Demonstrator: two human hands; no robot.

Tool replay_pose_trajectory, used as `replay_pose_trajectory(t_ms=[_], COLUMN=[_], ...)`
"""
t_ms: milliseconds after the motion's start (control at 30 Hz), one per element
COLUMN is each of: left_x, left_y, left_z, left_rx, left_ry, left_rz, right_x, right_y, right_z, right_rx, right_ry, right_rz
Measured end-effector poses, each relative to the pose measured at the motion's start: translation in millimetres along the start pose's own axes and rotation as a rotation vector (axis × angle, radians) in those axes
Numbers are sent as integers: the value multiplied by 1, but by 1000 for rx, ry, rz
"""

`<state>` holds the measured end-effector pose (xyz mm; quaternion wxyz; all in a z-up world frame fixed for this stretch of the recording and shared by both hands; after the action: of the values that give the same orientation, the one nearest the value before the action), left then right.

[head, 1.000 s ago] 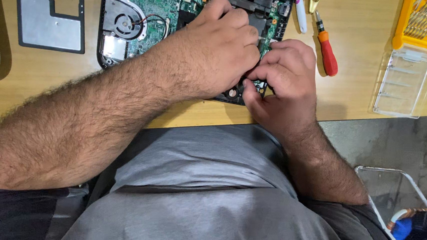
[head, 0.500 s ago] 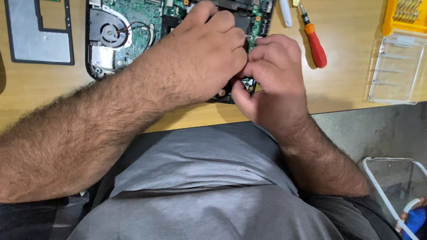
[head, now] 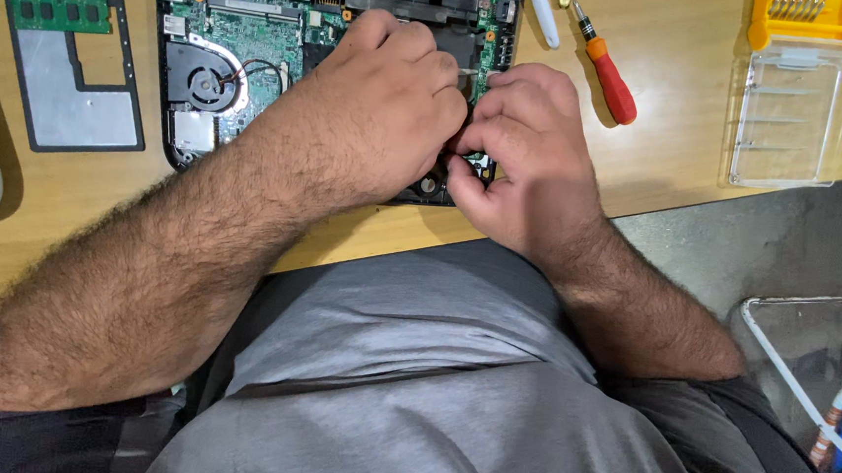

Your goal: The person uses a screwdriver to remove screws from the internal components of a disassembled laptop. They then use their hands to disconnect ribbon cables and other connectors from the motherboard, carefully manipulating the wires and components within the chassis.

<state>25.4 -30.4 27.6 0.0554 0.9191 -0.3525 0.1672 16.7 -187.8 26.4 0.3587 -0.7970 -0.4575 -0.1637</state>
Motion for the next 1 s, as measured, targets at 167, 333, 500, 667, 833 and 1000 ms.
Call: replay_pose_trajectory(t_ms=[167, 333, 500, 667, 833, 1000], left_x=[1, 3, 8, 3, -1, -4], left_y=[1, 6, 9, 7, 6, 4], left_z=[1, -2, -13, 3, 10, 10], left_rx=[-8, 52, 9, -134, -183, -214], left_ry=[-38, -13, 14, 124, 15, -102], left_rz=[2, 4, -2, 54, 26, -25], right_x=[0, 2, 4, -5, -8, -8], right_y=[0, -2, 1, 8, 9, 9], right_z=[0, -1, -1, 5, 9, 13], right_rx=[-4, -13, -36, -114, -147, -150], right_ry=[3, 21, -21, 28, 12, -12], right_rz=[7, -1, -4, 31, 54, 60])
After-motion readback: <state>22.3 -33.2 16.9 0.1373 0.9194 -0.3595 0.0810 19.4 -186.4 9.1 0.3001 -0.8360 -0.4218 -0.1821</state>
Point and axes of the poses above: each hand's wrist, its own x-axis towards the middle knuckle, its own z-axis out of the palm, y = z × x, the point moved 4 cm from there along x, towards the middle knuckle, and after that the axes turned 7 degrees about -z, right-handed, at the moved point
